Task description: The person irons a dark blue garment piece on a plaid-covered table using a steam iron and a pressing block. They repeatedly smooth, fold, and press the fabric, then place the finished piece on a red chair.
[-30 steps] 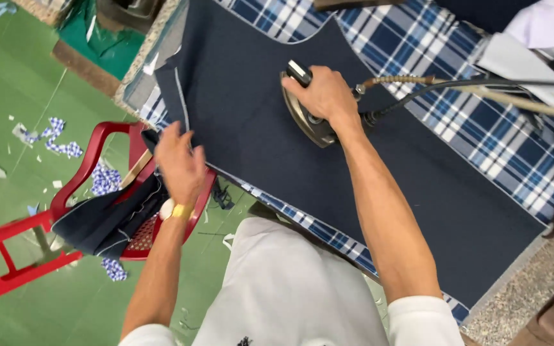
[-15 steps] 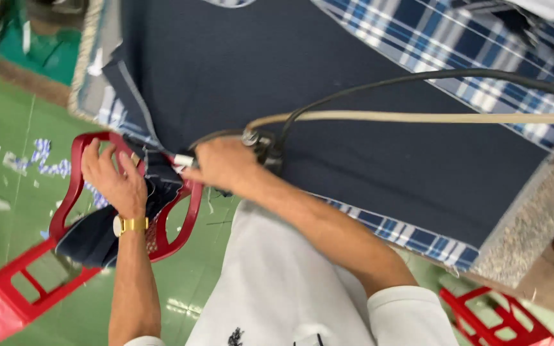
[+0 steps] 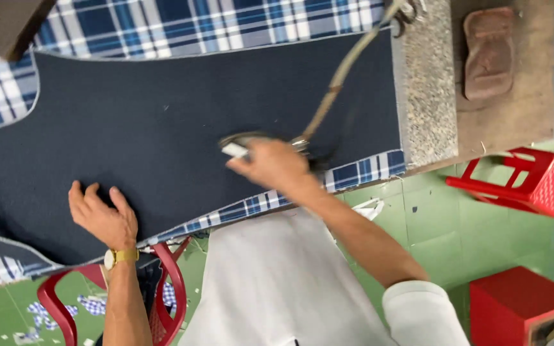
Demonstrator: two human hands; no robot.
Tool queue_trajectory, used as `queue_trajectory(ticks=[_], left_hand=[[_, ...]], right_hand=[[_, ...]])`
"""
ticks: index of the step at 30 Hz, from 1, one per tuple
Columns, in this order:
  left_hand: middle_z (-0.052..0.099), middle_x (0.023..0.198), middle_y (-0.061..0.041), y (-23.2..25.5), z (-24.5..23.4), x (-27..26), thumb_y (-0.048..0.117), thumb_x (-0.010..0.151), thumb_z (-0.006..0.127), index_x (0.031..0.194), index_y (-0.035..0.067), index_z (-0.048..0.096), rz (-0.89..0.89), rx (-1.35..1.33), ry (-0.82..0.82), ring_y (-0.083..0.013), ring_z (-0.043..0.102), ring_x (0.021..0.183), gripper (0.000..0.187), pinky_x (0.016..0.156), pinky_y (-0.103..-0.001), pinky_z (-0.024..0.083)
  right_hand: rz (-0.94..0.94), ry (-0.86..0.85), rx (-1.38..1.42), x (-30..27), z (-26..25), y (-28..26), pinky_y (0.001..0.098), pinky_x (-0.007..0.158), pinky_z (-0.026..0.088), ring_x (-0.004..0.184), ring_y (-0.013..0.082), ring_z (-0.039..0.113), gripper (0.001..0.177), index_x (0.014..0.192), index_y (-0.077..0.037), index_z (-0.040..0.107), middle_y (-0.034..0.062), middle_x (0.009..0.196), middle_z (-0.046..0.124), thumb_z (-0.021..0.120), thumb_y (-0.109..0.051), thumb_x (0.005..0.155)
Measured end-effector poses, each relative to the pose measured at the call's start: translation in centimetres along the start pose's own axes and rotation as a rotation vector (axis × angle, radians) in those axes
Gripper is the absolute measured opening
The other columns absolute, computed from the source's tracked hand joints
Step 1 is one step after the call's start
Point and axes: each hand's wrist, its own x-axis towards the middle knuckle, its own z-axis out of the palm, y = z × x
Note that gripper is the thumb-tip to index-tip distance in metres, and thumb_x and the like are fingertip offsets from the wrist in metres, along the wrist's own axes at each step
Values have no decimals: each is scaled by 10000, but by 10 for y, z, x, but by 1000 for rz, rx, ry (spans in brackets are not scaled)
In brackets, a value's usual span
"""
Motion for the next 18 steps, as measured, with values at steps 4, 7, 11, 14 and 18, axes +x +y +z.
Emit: queue_trajectory(ticks=[4,7,11,14,18], left_hand=[[554,1426,-316,-2,6,-3,140,1088,580,1207,-107,643,-21,8,-15,-469,490,1323,282,1087,-580,363],[554,1425,-315,-3,6,-4,158,1088,576,1209,-102,635,-24,22,-15,-467,487,1329,292,1089,-577,358],[549,1439,-317,-2,6,-4,148,1082,581,1219,-99,631,-33,20,-20,-473,479,1340,287,1095,-577,356],[555,1439,-316,-3,8,-5,160,1089,583,1219,-98,635,-27,42,-2,-475,487,1339,293,1092,-579,369],[560,1454,-315,-11,11,-10,219,1100,578,1230,-87,641,-29,76,-3,-481,496,1346,338,1086,-577,379]], right_hand=[[292,40,68,-17,-71,86,423,606,557,735,281,706,603,1037,-82,680,113,888,737,501,-651,951],[458,209,146,-22,-100,163,429,697,596,847,294,711,511,1164,-9,658,182,1020,728,573,-497,1035],[480,446,217,-24,-115,269,398,659,589,767,286,701,564,932,-10,687,173,901,715,653,-565,1023],[500,507,195,-33,-126,295,418,632,503,732,261,640,604,815,-61,638,135,836,676,641,-631,1013],[525,381,346,-41,-129,270,322,417,518,537,229,653,517,958,-24,644,129,787,709,634,-534,1047]])
